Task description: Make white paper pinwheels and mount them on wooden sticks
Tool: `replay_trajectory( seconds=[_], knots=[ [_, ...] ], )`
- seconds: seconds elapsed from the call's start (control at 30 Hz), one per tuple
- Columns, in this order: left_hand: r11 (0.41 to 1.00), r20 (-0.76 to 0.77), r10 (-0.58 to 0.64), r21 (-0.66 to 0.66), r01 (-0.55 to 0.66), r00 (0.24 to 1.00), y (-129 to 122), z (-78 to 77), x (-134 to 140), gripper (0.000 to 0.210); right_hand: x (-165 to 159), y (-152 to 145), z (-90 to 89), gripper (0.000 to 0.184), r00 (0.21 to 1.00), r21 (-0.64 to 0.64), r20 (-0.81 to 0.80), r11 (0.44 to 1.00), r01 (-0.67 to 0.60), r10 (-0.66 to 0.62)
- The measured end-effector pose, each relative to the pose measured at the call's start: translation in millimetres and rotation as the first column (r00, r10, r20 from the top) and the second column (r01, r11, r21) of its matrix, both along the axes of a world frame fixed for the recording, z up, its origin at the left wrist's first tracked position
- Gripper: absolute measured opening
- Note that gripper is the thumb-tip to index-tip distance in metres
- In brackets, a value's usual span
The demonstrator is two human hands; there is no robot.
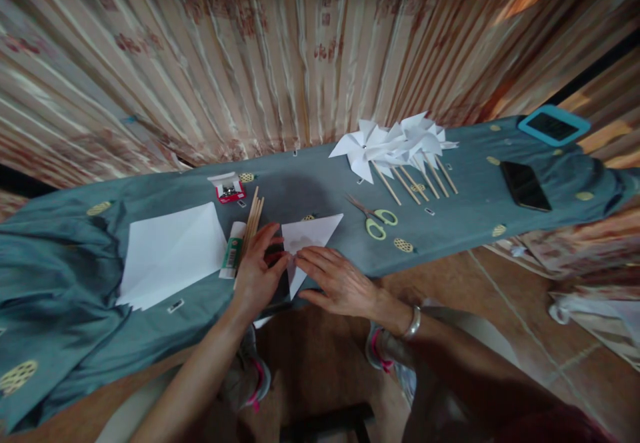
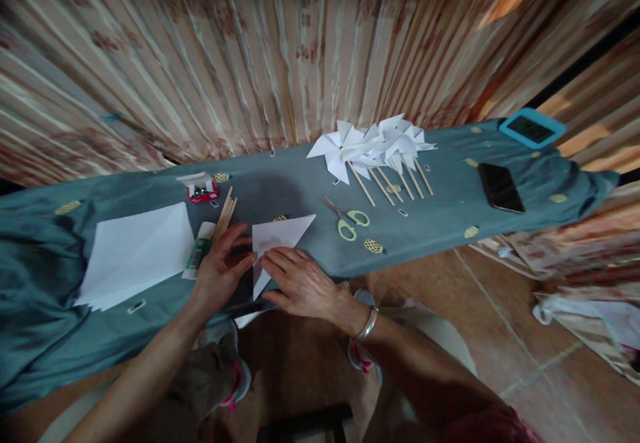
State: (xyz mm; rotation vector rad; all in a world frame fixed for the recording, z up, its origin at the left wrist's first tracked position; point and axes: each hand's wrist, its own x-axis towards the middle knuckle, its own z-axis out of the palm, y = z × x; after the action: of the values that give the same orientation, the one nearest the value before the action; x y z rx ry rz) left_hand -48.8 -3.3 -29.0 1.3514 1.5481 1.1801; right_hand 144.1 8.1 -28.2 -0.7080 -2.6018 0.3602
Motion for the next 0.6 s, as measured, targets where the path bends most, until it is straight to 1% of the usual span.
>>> replay_trajectory(
  seconds=[0.13,0.27,0.33,0.4,0.47,0.53,0.6],
  knots=[
    [0.998,-0.080,-0.046,0.050,0.050,0.996,2,-2.0,-1,0.053,3,2,1.9,0.051,1.000,0.001,0.008,1.000,0.008,-0.008],
    [0.989,-0.272,-0.111,0.065,0.134,0.956,5,-0.3,-3,0.050,7,3,2.8,0.056,0.997,0.004,0.034,0.998,0.062,-0.062],
    [0.985,-0.357,-0.112,0.086,0.152,0.928,6,0.7,-3,0.049,8,3,3.0,0.059,0.996,0.003,0.043,0.997,0.073,-0.073],
    [0.982,-0.408,-0.084,0.122,0.146,0.909,9,1.0,-4,0.049,10,3,3.5,0.064,0.995,0.000,0.039,0.996,0.087,-0.087],
    [0.981,-0.436,-0.049,0.148,0.126,0.899,11,0.8,-6,0.049,14,7,4.2,0.074,0.990,-0.006,0.029,0.990,0.141,-0.141],
    [0.983,-0.444,-0.027,0.150,0.104,0.895,12,0.5,-6,0.050,20,15,5.1,0.082,0.974,-0.013,0.016,0.974,0.226,-0.226],
    [0.986,-0.419,-0.024,0.138,0.090,0.908,12,0.9,-5,0.052,27,26,5.7,0.083,0.955,-0.024,0.000,0.955,0.297,-0.297]
  ],
)
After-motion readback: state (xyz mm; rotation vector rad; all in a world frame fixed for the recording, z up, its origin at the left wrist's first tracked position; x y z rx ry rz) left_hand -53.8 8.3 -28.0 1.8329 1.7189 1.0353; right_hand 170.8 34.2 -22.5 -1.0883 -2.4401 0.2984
